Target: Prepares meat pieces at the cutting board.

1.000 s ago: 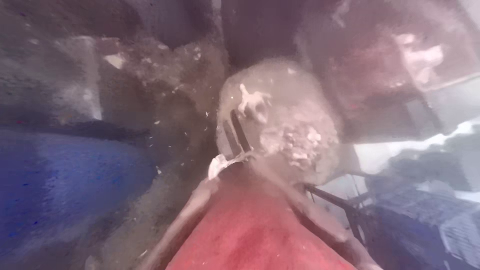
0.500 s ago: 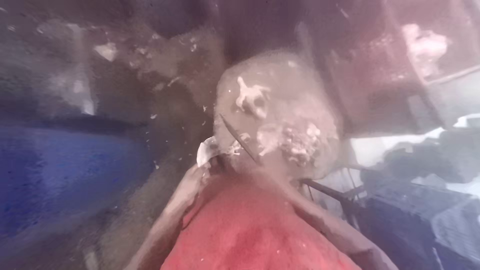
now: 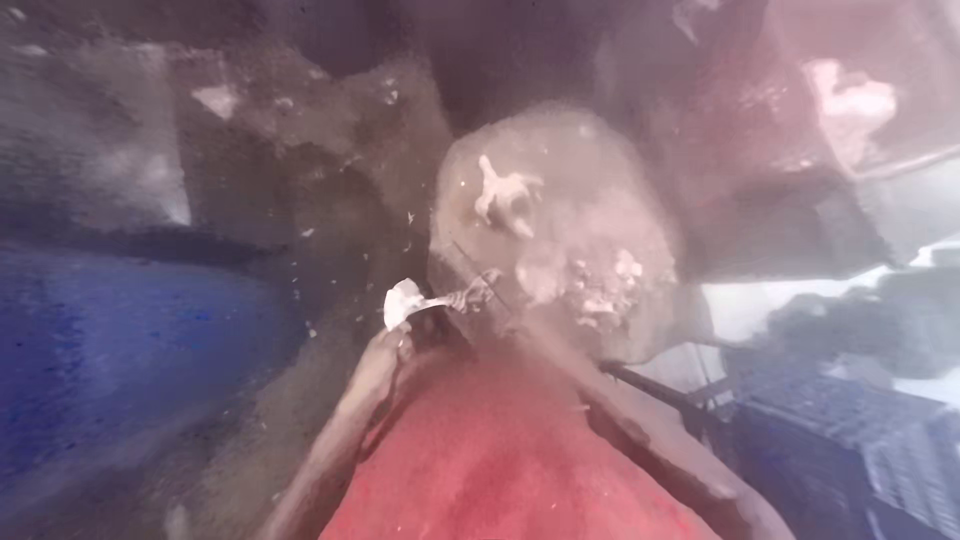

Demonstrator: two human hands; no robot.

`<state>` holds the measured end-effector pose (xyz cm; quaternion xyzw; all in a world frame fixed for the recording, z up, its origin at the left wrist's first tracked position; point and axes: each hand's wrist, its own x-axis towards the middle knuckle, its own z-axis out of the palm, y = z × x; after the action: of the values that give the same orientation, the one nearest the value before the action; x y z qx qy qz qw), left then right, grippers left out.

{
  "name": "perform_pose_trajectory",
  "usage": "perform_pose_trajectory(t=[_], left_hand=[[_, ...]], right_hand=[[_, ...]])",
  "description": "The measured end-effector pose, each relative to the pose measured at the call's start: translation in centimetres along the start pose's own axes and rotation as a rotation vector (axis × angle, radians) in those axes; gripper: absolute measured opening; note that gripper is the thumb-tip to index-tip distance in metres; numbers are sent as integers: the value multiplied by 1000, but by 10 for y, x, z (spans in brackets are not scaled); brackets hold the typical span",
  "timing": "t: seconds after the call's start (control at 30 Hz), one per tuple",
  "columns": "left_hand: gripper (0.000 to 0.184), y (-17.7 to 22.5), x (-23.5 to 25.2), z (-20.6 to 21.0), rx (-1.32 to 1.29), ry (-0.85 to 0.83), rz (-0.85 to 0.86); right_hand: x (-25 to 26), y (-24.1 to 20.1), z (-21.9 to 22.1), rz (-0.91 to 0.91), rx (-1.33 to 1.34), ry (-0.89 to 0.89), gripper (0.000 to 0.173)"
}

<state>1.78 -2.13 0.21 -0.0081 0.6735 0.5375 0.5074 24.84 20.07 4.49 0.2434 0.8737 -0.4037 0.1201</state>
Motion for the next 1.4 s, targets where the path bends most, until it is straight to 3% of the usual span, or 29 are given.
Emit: perform_pose_trajectory(t=[0.13, 0.27, 0.37, 0.43, 0.5, 0.57, 0.63, 0.73, 0.8, 0.87, 0.9, 1.03, 1.13, 1.2, 1.27, 1.37, 1.4], left_hand=[[25, -10, -5, -2, 21, -28, -28], [24, -14, -8, -3, 43, -26, -46], [26, -24, -19, -12, 87, -47, -66], [27, -28, -15, -13, 95, -70, -62], [27, -30, -15, -10, 108, -91, -60], [27, -30, -18, -7, 121, -90, -63], [28, -26, -17, -6, 126, -85, -46], [28, -31, -25, -5, 139, -91, -79], [27, -27, -24, 0, 151, -98, -73], [26, -15, -26, 7, 139, -147, -47], [26, -8, -26, 12, 115, -189, -24], [35, 4, 2, 54, -41, -282, 57], [41, -8, 44, 86, 142, -239, -46], [40, -24, 65, 95, 234, -220, -76], [42, -23, 67, 94, 281, -242, -86], [38, -17, 55, 85, 225, -243, -93], [38, -15, 50, 78, 238, -259, -96]], right_hand=[[-25, -20, 25, -323, 306, 244, 22], [-2, 26, 39, -79, 194, -22, 31], [-16, -5, 34, -84, 290, 104, 30], [-21, -7, 39, -202, 403, 184, 28], [-18, 15, 47, -221, 377, 84, 29], [-11, 29, 43, -117, 249, -60, 32], [-8, 15, 34, -78, 230, -9, 32], [-21, -2, 52, -212, 506, 143, 31], [-16, 14, 64, -232, 634, 44, 32], [-10, 42, 67, -66, 683, -134, 32], [-10, 52, 62, 28, 678, -138, 32], [-13, 25, -1, 22, 308, 215, 31], [-17, -29, -45, -272, 420, 587, 28], [-20, -47, -32, -398, 553, 708, 22], [-23, -34, 13, -305, 578, 631, 19], [-6, 14, 55, -111, 394, 164, 30], [-3, 19, 59, -90, 398, 112, 32]])
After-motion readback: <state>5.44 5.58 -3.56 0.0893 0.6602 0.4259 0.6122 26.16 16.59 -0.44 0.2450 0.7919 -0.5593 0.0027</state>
